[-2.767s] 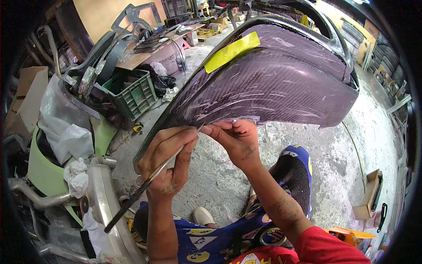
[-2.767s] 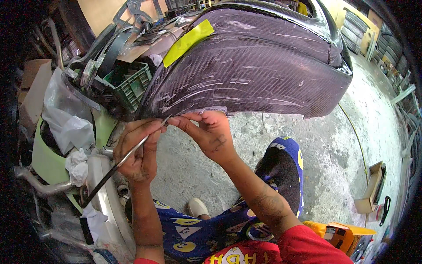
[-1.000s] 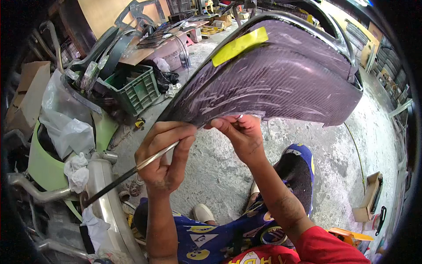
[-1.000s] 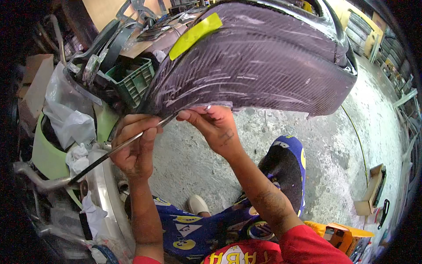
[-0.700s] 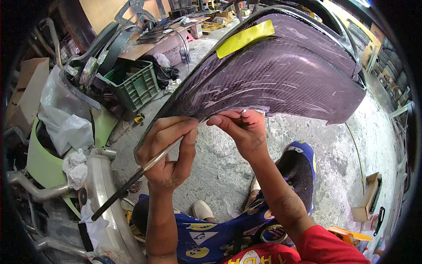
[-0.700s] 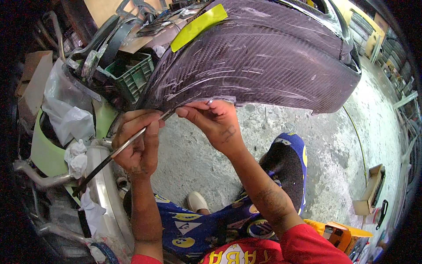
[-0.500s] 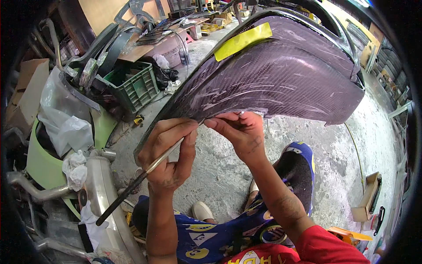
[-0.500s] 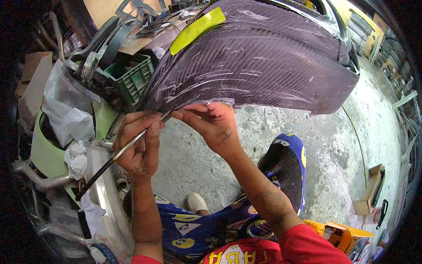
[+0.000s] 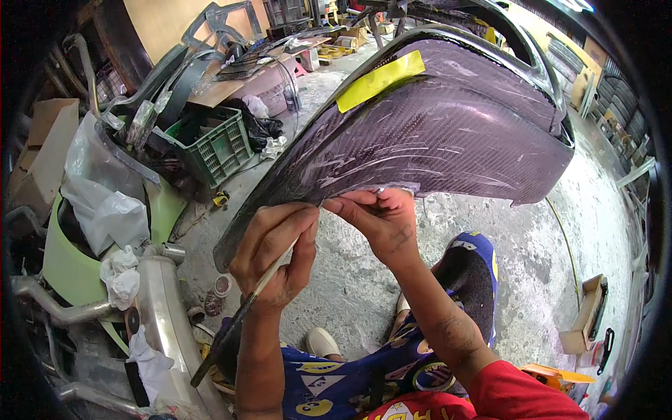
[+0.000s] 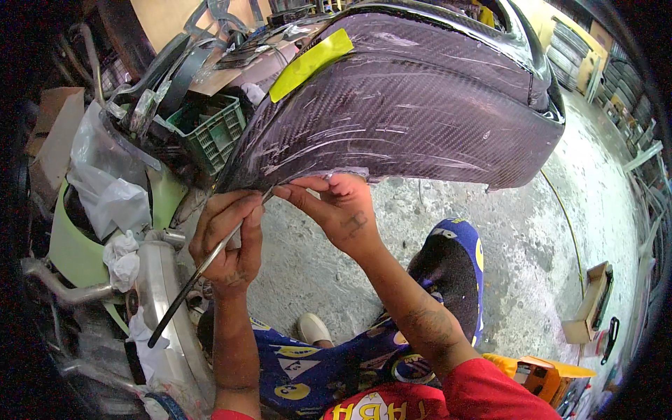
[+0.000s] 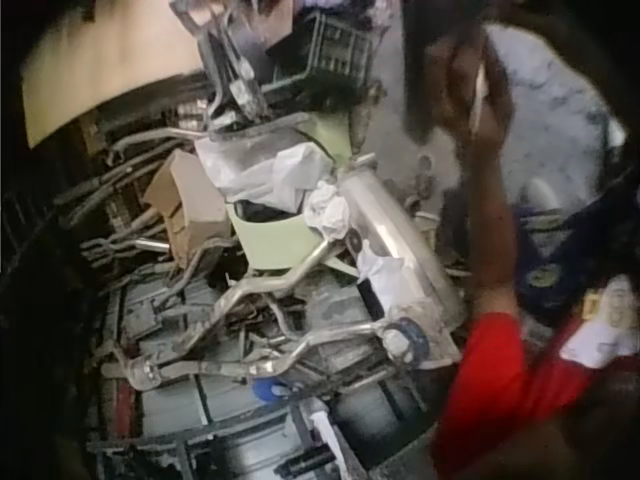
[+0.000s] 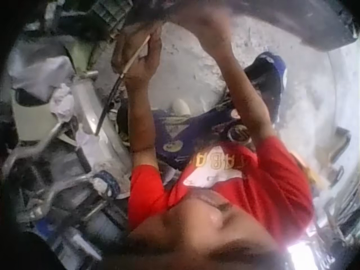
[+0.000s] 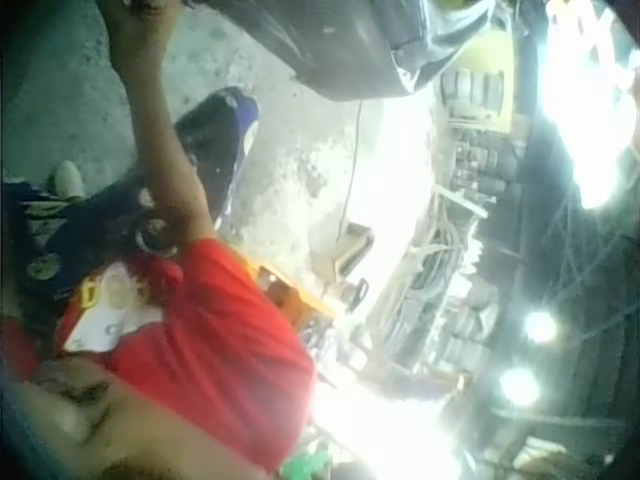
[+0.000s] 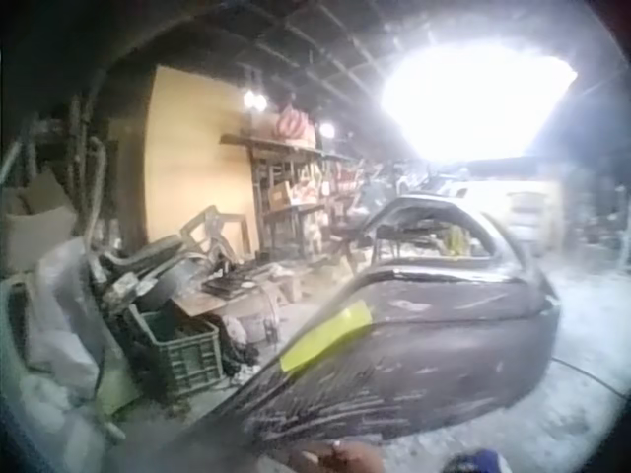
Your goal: Sanding and cleaning a carbon fiber automotive component in a body shop.
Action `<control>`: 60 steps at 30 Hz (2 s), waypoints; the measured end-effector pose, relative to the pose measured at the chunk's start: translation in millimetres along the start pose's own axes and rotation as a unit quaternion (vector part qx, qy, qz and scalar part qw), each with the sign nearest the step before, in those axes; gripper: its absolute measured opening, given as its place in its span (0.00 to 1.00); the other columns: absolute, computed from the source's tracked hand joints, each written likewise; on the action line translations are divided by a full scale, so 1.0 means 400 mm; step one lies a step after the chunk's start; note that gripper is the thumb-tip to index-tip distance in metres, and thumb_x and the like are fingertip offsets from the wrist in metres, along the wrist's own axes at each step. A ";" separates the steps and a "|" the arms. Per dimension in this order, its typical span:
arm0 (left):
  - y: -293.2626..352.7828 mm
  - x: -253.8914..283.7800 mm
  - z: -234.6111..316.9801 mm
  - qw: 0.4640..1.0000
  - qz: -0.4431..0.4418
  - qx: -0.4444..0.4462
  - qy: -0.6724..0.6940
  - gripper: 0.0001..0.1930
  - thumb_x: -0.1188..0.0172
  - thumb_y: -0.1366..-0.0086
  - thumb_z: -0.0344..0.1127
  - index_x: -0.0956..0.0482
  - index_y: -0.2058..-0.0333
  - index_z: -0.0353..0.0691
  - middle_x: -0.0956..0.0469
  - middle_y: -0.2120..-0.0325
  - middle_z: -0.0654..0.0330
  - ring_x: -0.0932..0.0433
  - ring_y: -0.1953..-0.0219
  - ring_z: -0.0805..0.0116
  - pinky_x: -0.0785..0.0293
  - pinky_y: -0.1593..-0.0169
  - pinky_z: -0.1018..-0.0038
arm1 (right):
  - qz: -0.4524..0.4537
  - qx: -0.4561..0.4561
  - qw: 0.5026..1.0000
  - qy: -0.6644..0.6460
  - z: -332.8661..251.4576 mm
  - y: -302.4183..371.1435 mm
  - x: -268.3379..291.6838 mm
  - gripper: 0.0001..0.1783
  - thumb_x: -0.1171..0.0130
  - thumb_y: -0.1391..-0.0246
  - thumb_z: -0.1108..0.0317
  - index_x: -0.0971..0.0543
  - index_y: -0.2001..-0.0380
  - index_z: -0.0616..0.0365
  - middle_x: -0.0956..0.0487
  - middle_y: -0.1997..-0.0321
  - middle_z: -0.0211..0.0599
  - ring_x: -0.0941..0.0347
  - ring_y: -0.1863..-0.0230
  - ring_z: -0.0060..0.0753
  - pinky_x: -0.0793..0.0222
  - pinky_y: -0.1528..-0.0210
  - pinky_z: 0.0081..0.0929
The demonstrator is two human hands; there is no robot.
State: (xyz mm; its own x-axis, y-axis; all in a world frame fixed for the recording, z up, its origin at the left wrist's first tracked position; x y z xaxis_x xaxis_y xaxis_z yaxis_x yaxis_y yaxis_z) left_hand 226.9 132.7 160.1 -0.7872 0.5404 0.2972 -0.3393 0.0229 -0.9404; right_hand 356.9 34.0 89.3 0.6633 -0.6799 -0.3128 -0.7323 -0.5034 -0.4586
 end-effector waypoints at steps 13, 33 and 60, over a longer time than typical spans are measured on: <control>0.002 0.001 -0.009 1.000 0.000 0.007 0.019 0.12 0.36 0.40 0.21 0.20 0.58 0.37 0.19 0.65 0.55 0.18 0.67 0.63 0.20 0.65 0.73 | 0.018 -0.008 0.999 0.031 -0.005 -0.002 -0.006 0.05 0.35 0.47 0.81 0.15 0.65 0.66 0.16 0.65 0.32 0.23 0.64 0.18 0.26 0.58 0.17; 0.017 -0.006 -0.001 1.000 0.004 -0.017 -0.016 0.14 0.35 0.40 0.23 0.21 0.55 0.39 0.20 0.63 0.55 0.18 0.64 0.61 0.21 0.65 0.71 | -0.009 0.002 1.000 -0.005 0.008 0.001 -0.003 0.08 0.34 0.47 0.80 0.16 0.61 0.66 0.15 0.60 0.35 0.22 0.59 0.19 0.27 0.56 0.17; -0.007 0.010 -0.008 0.996 -0.044 0.066 0.038 0.05 0.41 0.36 0.23 0.19 0.61 0.32 0.19 0.64 0.50 0.19 0.63 0.60 0.21 0.59 0.70 | -0.023 0.046 0.999 0.009 0.006 0.002 -0.003 0.10 0.34 0.48 0.81 0.18 0.60 0.66 0.15 0.60 0.39 0.20 0.59 0.22 0.25 0.57 0.18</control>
State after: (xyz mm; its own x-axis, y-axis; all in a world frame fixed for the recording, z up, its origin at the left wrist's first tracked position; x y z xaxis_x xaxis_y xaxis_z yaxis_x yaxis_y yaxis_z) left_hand 226.5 137.5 163.5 -0.7116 0.6032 0.3602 -0.4745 -0.0346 -0.8796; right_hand 355.8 35.5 87.3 0.6931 -0.6663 -0.2751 -0.6827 -0.4844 -0.5470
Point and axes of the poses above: each hand's wrist, its own y-axis away from the middle knuckle, its own x-axis out of the back of the hand, z = x × y, the point moved 7 cm from there along -y, towards the middle knuckle
